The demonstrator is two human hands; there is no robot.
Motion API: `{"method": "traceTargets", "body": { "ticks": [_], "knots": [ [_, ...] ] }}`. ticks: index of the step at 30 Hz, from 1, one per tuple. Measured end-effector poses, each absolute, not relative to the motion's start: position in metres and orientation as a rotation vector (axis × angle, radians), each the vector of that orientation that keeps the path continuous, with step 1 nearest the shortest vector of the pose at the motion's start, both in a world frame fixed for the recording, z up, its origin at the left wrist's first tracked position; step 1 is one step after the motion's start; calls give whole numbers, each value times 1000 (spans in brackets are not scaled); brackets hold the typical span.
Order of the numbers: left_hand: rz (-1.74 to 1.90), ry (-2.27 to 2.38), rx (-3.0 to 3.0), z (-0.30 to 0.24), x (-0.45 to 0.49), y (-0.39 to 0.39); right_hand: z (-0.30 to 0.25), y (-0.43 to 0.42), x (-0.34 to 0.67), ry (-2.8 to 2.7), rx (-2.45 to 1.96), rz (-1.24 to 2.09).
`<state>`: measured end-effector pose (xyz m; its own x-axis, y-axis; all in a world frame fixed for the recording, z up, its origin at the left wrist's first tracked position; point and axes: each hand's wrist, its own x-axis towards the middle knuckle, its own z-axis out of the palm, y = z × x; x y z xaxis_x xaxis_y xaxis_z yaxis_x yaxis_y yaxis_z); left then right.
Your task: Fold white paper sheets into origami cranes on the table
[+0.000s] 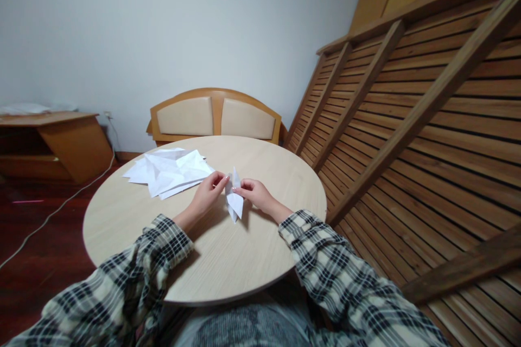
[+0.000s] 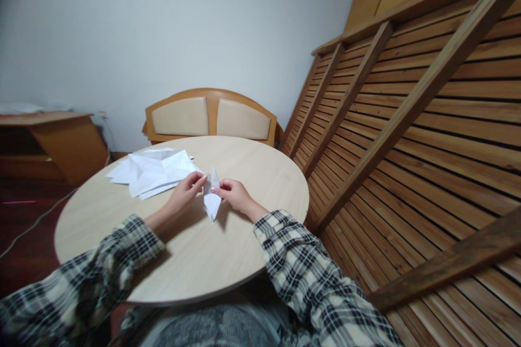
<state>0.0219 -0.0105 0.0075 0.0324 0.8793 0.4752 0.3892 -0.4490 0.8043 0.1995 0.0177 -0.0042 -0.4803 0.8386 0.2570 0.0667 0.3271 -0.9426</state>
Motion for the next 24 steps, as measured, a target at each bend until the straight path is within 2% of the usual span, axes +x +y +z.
{"method": "traceTargets", "body": {
  "ticks": [24],
  "knots": [
    [1271,1261,1952,5,21,-12,-7,21,200,-1780,-770,1076]
  ]
}}
